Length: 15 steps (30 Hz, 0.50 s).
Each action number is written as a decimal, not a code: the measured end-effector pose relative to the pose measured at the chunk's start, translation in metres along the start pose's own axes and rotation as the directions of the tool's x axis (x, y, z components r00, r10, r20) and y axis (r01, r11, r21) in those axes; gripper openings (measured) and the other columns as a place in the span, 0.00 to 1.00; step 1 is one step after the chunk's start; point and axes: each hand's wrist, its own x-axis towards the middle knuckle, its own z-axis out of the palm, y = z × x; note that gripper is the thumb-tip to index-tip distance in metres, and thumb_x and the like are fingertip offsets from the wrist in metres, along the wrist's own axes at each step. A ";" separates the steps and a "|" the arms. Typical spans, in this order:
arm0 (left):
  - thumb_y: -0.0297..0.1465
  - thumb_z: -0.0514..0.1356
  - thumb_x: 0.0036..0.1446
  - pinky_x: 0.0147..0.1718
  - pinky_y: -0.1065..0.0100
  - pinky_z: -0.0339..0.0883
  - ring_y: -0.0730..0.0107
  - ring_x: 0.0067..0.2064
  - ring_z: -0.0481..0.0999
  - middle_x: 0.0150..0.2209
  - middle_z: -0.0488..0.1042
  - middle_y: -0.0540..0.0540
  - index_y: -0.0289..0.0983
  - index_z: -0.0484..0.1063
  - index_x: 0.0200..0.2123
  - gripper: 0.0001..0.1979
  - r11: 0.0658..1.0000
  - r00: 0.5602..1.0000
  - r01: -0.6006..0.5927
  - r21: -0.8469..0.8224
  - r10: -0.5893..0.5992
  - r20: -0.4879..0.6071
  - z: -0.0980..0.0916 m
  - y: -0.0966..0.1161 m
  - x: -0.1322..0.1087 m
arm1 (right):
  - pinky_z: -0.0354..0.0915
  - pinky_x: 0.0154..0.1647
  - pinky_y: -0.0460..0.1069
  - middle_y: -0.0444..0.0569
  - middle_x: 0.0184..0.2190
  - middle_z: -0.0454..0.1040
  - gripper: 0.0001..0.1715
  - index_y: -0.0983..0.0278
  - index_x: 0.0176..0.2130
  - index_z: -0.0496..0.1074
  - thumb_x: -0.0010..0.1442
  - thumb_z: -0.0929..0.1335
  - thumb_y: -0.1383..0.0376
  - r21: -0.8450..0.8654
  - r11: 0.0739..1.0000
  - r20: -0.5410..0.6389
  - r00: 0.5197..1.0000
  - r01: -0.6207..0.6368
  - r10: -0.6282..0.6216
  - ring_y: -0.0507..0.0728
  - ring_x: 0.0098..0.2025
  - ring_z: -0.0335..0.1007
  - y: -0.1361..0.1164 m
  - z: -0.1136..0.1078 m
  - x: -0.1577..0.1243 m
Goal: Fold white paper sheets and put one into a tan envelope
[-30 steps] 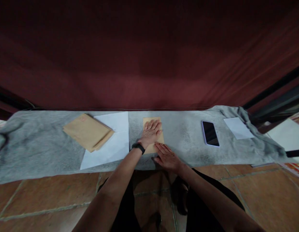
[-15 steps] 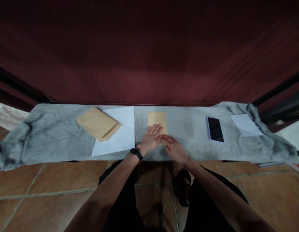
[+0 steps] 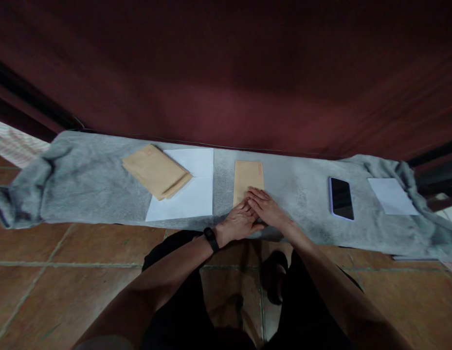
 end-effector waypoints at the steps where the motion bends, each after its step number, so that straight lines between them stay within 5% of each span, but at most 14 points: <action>1: 0.50 0.49 0.71 0.72 0.53 0.43 0.55 0.74 0.56 0.69 0.65 0.36 0.33 0.64 0.68 0.33 1.000 1.000 -0.015 -0.004 0.016 0.006 0.000 0.001 -0.001 | 0.51 0.75 0.60 0.50 0.73 0.60 0.31 0.60 0.69 0.64 0.77 0.52 0.56 -0.015 1.000 0.024 1.000 0.014 -0.014 0.57 0.74 0.53 0.000 0.001 0.004; 7: 0.52 0.47 0.71 0.70 0.57 0.48 0.54 0.70 0.64 0.66 0.70 0.36 0.33 0.68 0.64 0.34 0.997 0.995 -0.070 -0.042 0.073 0.062 -0.006 0.003 -0.004 | 0.44 0.77 0.61 0.48 0.76 0.49 0.33 0.59 0.73 0.57 0.76 0.53 0.53 -0.109 0.994 0.084 0.996 -0.013 0.022 0.59 0.78 0.42 0.000 0.008 0.027; 15: 0.53 0.54 0.67 0.72 0.58 0.45 0.55 0.72 0.60 0.71 0.62 0.35 0.32 0.59 0.70 0.38 0.986 0.991 -0.121 -0.117 0.127 0.045 -0.007 0.009 -0.007 | 0.40 0.78 0.63 0.47 0.77 0.45 0.34 0.57 0.75 0.52 0.76 0.52 0.51 -0.165 0.980 0.033 0.992 -0.111 0.118 0.62 0.78 0.40 0.011 0.013 0.050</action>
